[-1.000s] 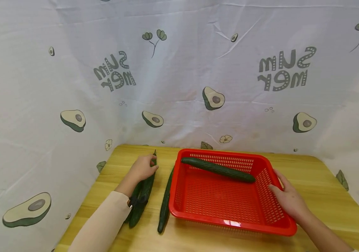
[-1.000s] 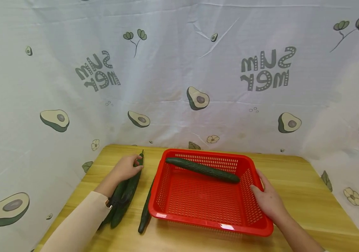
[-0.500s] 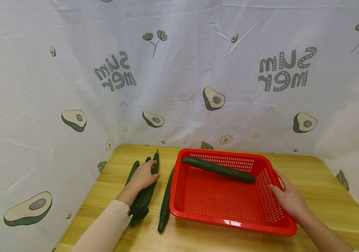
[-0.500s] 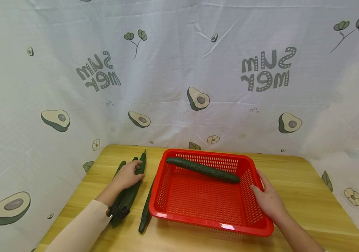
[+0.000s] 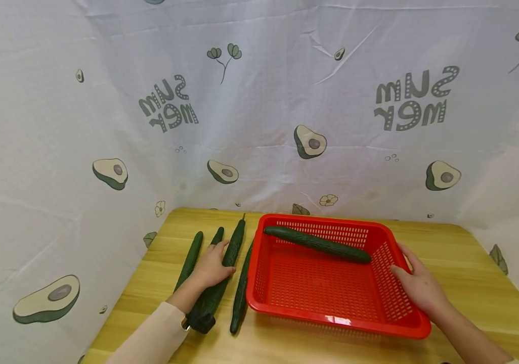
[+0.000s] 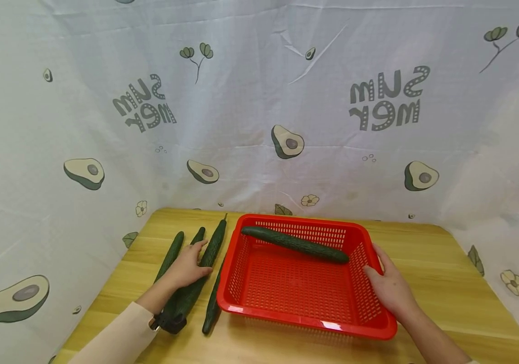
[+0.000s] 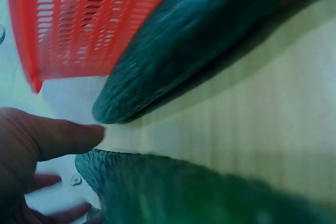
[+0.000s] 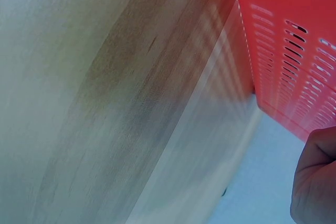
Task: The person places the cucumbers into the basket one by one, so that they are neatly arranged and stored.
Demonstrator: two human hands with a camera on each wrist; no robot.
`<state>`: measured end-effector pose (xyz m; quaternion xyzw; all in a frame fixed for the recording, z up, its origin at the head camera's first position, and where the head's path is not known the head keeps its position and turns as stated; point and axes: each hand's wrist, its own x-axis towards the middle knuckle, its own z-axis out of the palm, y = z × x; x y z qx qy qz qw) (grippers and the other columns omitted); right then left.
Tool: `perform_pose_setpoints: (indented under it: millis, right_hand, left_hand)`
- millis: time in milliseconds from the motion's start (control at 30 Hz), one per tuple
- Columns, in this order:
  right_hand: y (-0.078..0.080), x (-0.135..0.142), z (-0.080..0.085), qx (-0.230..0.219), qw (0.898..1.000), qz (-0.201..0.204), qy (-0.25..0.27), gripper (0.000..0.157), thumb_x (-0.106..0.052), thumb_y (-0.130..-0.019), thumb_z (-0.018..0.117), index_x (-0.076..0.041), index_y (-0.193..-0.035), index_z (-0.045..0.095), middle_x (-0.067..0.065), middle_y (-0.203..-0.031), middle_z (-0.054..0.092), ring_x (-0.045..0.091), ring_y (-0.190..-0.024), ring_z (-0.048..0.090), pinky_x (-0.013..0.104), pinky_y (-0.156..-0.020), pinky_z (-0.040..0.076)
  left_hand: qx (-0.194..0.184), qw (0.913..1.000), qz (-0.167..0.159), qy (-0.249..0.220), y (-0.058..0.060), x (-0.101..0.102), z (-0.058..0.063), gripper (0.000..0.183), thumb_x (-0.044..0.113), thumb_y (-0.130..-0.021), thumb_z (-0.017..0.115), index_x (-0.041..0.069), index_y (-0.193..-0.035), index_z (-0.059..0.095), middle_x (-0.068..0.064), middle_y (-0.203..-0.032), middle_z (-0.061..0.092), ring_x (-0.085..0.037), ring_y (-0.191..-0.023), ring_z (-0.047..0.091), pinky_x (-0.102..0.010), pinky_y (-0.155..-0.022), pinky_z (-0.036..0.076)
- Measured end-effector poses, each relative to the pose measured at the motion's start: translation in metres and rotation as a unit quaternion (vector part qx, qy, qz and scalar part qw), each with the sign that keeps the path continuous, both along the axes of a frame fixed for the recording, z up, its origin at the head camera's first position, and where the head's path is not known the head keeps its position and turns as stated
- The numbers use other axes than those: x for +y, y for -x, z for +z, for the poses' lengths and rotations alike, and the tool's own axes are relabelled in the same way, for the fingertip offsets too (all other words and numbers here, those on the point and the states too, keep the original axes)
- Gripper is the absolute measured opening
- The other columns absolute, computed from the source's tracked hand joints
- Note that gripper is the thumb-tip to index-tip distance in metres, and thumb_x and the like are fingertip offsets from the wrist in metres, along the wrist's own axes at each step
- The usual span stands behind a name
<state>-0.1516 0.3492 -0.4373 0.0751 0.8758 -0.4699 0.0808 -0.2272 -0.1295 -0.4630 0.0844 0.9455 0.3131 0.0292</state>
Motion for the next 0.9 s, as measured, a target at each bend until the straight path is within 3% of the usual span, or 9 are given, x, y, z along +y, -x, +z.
perform_pose_setpoints:
  millis: [200, 333, 533, 733, 900]
  right_hand:
    - [0.000, -0.002, 0.002, -0.001, 1.000, -0.001, 0.004, 0.072, -0.036, -0.112, 0.036, -0.018, -0.164, -0.010, 0.040, -0.130, 0.049, 0.020, -0.078, 0.072, 0.041, -0.063, 0.063]
    - [0.000, -0.002, 0.002, -0.001, 1.000, -0.003, 0.003, 0.072, -0.036, -0.112, 0.036, -0.018, -0.164, -0.010, 0.040, -0.130, 0.049, 0.020, -0.078, 0.072, 0.041, -0.063, 0.063]
    - [0.001, -0.001, 0.002, -0.002, 1.000, -0.005, -0.002, 0.072, -0.037, -0.112, 0.035, -0.019, -0.164, -0.010, 0.040, -0.128, 0.051, 0.020, -0.077, 0.072, 0.042, -0.063, 0.063]
    - [-0.001, -0.001, 0.002, -0.006, 1.000, -0.006, -0.004, 0.072, -0.038, -0.112, 0.036, -0.019, -0.165, -0.010, 0.039, -0.128, 0.051, 0.020, -0.076, 0.071, 0.041, -0.063, 0.063]
    - [-0.001, -0.002, 0.002, -0.004, 1.000, -0.005, -0.007, 0.072, -0.038, -0.112, 0.036, -0.019, -0.165, -0.010, 0.038, -0.127, 0.051, 0.019, -0.077, 0.071, 0.041, -0.063, 0.063]
  left_hand:
    - [-0.039, 0.9952, 0.006, 0.089, -0.003, 0.009, -0.001, 0.092, 0.023, -0.081, 0.084, -0.004, -0.154, 0.035, -0.028, -0.127, 0.066, -0.043, -0.113, 0.067, -0.054, -0.094, 0.056]
    - [-0.040, 0.9947, -0.001, 0.095, -0.003, 0.011, 0.000, 0.088, 0.019, -0.081, 0.080, -0.003, -0.154, 0.036, -0.025, -0.119, 0.070, -0.040, -0.103, 0.070, -0.052, -0.086, 0.058]
    - [-0.044, 0.9989, 0.002, 0.015, 0.000, 0.005, -0.002, 0.079, 0.014, -0.086, 0.069, -0.006, -0.154, 0.034, -0.029, -0.132, 0.063, -0.042, -0.112, 0.067, -0.054, -0.091, 0.055]
    - [-0.063, 0.9939, 0.009, -0.090, -0.002, -0.003, 0.003, 0.071, 0.012, -0.097, 0.061, -0.007, -0.156, 0.027, -0.036, -0.152, 0.042, -0.051, -0.139, 0.045, -0.062, -0.110, 0.043]
    - [-0.067, 0.9906, 0.027, -0.115, -0.004, -0.009, 0.013, 0.068, 0.015, -0.103, 0.055, 0.000, -0.161, 0.022, -0.037, -0.144, 0.049, -0.052, -0.125, 0.057, -0.058, -0.093, 0.051]
